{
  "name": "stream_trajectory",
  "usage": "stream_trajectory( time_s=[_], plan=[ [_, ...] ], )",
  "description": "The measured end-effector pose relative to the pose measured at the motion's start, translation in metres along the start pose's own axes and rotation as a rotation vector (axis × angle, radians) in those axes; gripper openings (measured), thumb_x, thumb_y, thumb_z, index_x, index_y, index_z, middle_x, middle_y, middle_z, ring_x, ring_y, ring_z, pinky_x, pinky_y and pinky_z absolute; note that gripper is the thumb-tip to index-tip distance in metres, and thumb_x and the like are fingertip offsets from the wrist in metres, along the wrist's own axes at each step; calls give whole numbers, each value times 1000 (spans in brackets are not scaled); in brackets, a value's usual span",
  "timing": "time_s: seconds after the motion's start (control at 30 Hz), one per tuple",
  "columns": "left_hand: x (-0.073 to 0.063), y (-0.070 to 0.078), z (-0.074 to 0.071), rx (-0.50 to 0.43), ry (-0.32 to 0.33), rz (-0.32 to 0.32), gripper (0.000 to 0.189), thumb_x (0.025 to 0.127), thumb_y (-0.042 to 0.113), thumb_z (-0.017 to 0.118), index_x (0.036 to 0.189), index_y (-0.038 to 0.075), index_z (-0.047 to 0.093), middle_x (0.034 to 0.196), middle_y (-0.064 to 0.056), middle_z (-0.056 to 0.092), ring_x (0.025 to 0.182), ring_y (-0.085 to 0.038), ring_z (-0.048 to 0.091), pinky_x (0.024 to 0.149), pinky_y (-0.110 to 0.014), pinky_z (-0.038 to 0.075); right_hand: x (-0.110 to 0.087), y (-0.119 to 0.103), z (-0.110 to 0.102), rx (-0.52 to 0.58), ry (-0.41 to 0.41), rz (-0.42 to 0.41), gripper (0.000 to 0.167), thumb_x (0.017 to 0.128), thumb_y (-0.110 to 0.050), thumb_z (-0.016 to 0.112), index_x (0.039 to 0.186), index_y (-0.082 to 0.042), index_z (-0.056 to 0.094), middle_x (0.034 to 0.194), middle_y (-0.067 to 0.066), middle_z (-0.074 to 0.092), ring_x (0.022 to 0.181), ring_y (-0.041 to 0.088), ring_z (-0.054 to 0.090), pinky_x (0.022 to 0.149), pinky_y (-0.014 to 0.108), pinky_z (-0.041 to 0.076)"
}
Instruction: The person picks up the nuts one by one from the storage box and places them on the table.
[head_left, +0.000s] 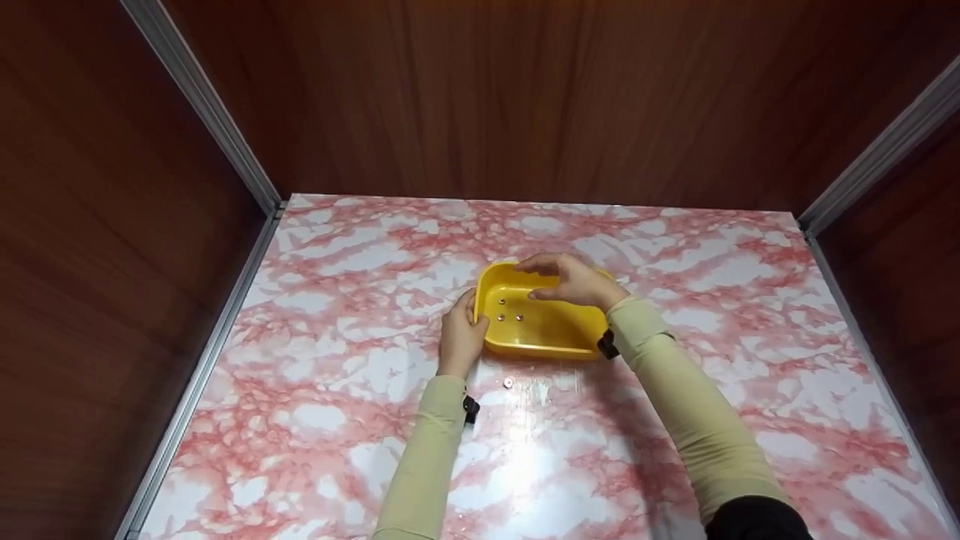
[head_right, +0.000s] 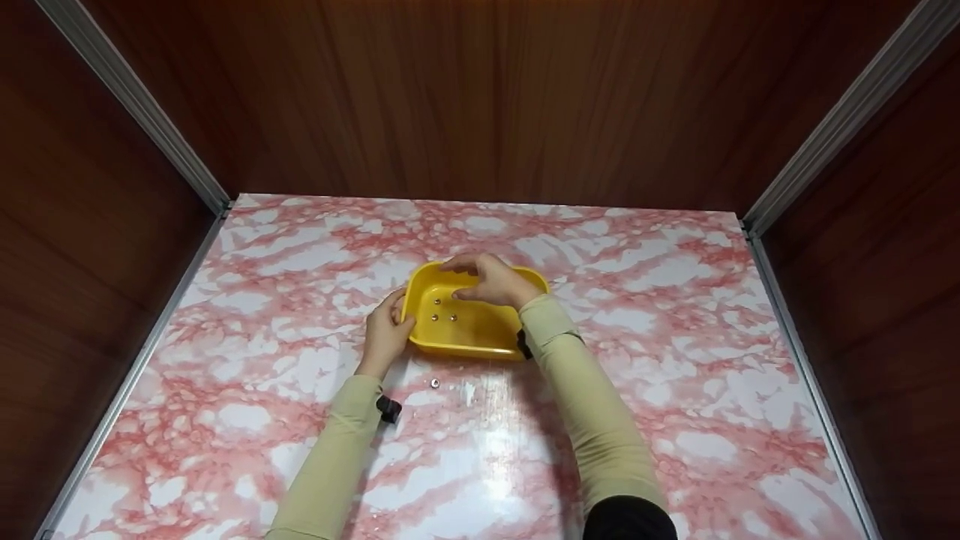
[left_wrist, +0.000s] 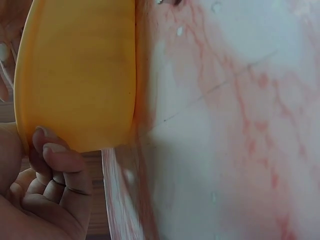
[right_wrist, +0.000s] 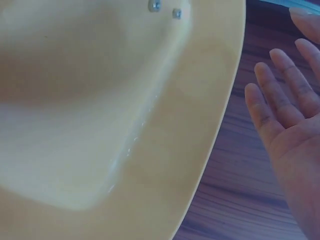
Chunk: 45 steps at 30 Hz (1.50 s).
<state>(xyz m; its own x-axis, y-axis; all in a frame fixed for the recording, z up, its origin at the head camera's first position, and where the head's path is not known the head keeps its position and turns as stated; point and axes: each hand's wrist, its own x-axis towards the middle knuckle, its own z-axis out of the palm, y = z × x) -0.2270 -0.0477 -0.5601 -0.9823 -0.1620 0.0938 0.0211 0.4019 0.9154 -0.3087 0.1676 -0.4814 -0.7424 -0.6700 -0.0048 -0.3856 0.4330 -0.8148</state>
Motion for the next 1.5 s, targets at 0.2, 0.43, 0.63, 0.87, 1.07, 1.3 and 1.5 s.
stream_trajectory(
  time_s=[0.2, 0.43, 0.63, 0.87, 1.07, 1.3, 1.5],
  plan=[
    [0, 2, 0, 1, -5, -1, 58, 82, -1, 63, 138, 2, 49, 113, -16, 64, 59, -14, 50, 61, -29, 51, 3, 2, 0, 21, -13, -23, 46, 85, -5, 69, 130, -11, 59, 132, 8, 56, 122, 34, 49, 103, 46, 35],
    [0, 2, 0, 16, 14, 6, 56, 82, -1, 62, 136, 2, 50, 99, -18, 65, 61, -14, 49, 63, -28, 49, 7, 6, 0, 46, -39, -56, 58, 85, 0, 68, 139, -9, 48, 136, 18, 51, 124, 32, 47, 103, 46, 35],
    [0, 2, 1, 23, 31, 13, 55, 81, -1, 61, 135, 1, 52, 102, -15, 65, 55, -12, 41, 60, -29, 46, 9, 11, -1, 60, -38, -50, 53, 85, 0, 69, 135, -3, 52, 135, 16, 52, 124, 37, 47, 104, 46, 35],
    [0, 3, 1, 27, 22, 10, 55, 81, -2, 62, 135, 2, 52, 82, -10, 61, 53, -12, 41, 58, -29, 45, 10, 15, -2, 90, -57, 8, 51, 84, 3, 68, 133, 0, 52, 136, 18, 50, 124, 37, 46, 104, 48, 34],
    [0, 2, 1, 38, 19, 8, 55, 81, -1, 62, 135, 6, 53, 78, -10, 58, 53, -11, 40, 55, -28, 43, 9, 18, -4, 150, -73, 41, 52, 84, 5, 67, 133, 1, 52, 136, 20, 49, 125, 40, 44, 103, 52, 32],
    [0, 1, 2, 30, 12, -8, 58, 81, -1, 63, 137, 3, 50, 108, -15, 65, 50, -12, 41, 54, -29, 46, 8, 22, -5, 142, -85, 88, 53, 83, 4, 69, 133, -2, 53, 135, 19, 51, 123, 37, 47, 101, 51, 36],
    [0, 2, 2, 26, 31, 8, 54, 82, -2, 62, 135, 1, 52, 119, -14, 64, 69, -15, 53, 76, -31, 48, 8, 26, -3, 198, -122, 64, 54, 83, 7, 67, 134, 6, 48, 136, 25, 47, 126, 41, 43, 103, 54, 32]
  ],
)
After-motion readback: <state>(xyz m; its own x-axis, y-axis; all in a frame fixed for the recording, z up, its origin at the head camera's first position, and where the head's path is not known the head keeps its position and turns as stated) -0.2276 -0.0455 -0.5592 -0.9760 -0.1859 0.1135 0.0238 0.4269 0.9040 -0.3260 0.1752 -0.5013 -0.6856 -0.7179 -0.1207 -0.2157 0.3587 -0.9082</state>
